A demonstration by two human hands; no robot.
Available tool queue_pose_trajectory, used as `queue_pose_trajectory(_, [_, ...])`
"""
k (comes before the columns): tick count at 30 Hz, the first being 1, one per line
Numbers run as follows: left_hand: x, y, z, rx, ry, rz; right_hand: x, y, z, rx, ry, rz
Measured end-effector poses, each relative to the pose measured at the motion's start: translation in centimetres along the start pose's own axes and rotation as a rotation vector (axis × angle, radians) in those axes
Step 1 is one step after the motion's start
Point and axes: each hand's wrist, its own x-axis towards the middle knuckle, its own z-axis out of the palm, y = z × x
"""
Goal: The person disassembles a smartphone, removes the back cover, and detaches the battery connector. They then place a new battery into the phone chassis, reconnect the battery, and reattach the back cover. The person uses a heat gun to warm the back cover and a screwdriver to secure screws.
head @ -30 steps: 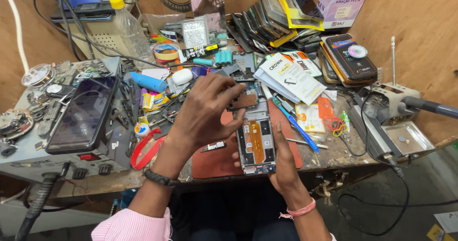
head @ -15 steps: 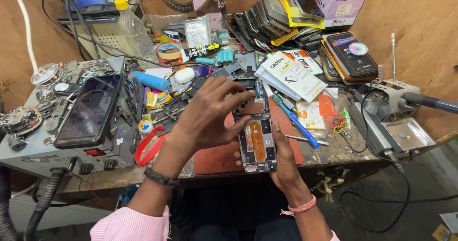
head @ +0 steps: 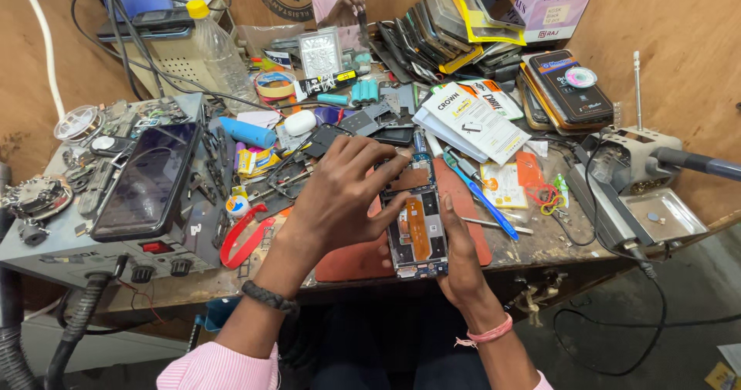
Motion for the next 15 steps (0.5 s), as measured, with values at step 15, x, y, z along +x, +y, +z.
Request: queue_pose_trajectory(15, [-3.1,0.0,5.0,-0.846,0.265,-0.846,0.1,-0.6,0.6,0.014,-0.044,0.024])
